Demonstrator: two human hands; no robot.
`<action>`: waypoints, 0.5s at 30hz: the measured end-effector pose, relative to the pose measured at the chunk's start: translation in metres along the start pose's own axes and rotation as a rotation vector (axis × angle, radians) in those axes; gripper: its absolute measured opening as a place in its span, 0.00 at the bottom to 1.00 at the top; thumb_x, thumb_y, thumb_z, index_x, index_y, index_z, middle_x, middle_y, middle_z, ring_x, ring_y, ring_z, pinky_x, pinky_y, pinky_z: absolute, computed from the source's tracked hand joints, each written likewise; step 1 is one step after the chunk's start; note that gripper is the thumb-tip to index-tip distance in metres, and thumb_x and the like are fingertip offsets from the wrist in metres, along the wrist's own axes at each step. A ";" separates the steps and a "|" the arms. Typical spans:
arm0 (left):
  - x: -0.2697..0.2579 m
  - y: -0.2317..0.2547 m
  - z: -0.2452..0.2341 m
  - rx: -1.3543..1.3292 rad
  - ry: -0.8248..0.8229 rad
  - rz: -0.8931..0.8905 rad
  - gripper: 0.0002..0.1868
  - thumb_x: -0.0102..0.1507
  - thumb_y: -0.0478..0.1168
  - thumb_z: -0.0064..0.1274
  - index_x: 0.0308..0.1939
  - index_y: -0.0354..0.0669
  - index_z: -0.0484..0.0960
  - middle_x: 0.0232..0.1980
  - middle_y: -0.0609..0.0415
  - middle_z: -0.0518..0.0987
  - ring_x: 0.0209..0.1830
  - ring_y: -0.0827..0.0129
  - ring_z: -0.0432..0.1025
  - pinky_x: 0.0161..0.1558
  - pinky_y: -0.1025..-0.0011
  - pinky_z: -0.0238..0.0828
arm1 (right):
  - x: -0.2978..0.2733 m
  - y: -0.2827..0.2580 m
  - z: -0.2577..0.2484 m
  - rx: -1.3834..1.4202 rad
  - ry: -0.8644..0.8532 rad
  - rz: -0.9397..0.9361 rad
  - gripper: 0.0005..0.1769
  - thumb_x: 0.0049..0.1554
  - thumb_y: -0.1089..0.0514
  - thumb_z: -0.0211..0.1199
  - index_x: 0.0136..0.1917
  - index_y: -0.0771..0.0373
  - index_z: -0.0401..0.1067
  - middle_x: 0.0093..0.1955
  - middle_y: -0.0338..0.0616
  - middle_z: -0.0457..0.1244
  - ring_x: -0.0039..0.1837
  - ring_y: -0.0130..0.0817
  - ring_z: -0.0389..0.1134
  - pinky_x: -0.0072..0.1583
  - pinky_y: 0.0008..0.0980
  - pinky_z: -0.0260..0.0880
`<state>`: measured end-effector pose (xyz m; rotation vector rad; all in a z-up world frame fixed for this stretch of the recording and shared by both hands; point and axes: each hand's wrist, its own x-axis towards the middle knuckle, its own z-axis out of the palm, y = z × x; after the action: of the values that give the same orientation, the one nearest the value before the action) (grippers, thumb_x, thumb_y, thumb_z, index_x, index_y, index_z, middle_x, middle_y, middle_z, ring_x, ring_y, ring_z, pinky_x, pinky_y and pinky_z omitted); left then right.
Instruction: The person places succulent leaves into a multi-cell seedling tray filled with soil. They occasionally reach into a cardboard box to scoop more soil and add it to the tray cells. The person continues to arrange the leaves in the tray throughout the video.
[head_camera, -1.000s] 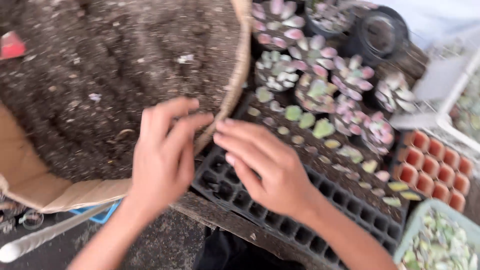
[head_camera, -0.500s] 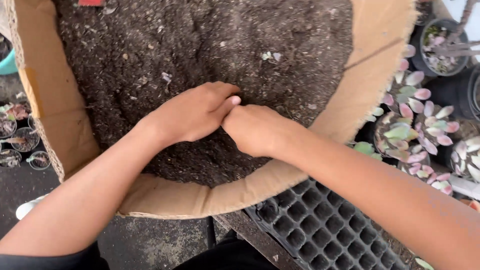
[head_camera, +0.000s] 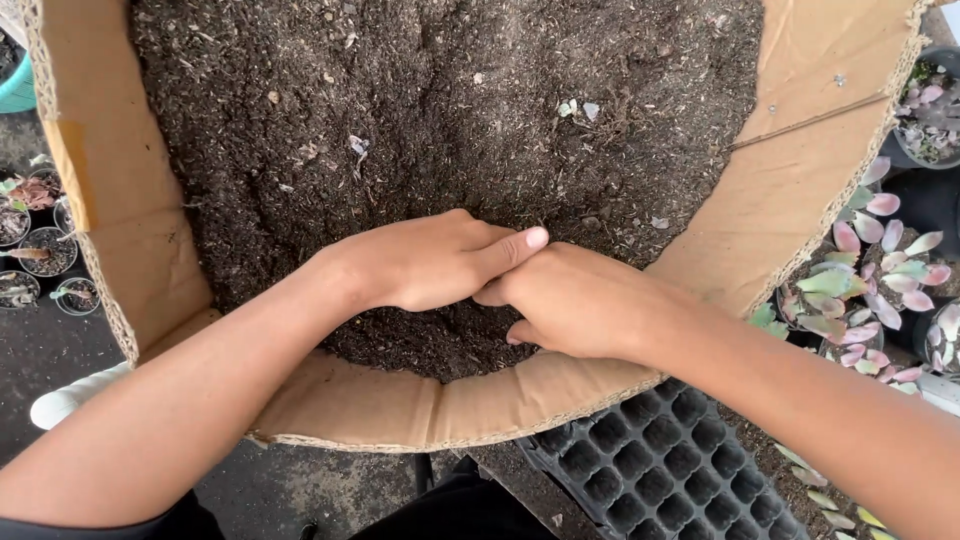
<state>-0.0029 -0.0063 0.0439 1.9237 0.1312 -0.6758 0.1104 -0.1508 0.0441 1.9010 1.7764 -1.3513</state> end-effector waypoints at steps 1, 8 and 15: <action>-0.001 0.000 0.000 0.000 -0.001 0.001 0.40 0.75 0.57 0.16 0.61 0.39 0.84 0.56 0.38 0.89 0.61 0.42 0.82 0.67 0.46 0.73 | 0.001 0.002 0.005 0.000 0.000 0.001 0.25 0.60 0.58 0.69 0.69 0.67 0.76 0.65 0.65 0.69 0.66 0.65 0.73 0.63 0.56 0.78; 0.005 -0.009 0.005 -0.008 0.063 0.026 0.44 0.74 0.61 0.12 0.65 0.41 0.84 0.61 0.36 0.87 0.65 0.41 0.80 0.67 0.45 0.73 | -0.011 -0.016 0.002 -0.230 0.128 -0.093 0.20 0.62 0.60 0.64 0.67 0.65 0.77 0.63 0.59 0.71 0.64 0.56 0.75 0.59 0.47 0.80; 0.009 -0.014 0.009 0.019 0.096 0.028 0.43 0.74 0.61 0.12 0.63 0.45 0.85 0.58 0.38 0.88 0.62 0.41 0.81 0.65 0.45 0.75 | -0.012 -0.005 0.009 -0.025 0.062 -0.134 0.20 0.60 0.69 0.63 0.65 0.70 0.78 0.63 0.61 0.72 0.66 0.60 0.74 0.62 0.50 0.79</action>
<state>-0.0038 -0.0096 0.0255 1.9734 0.1581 -0.5678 0.1030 -0.1639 0.0496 1.8602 1.9734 -1.3193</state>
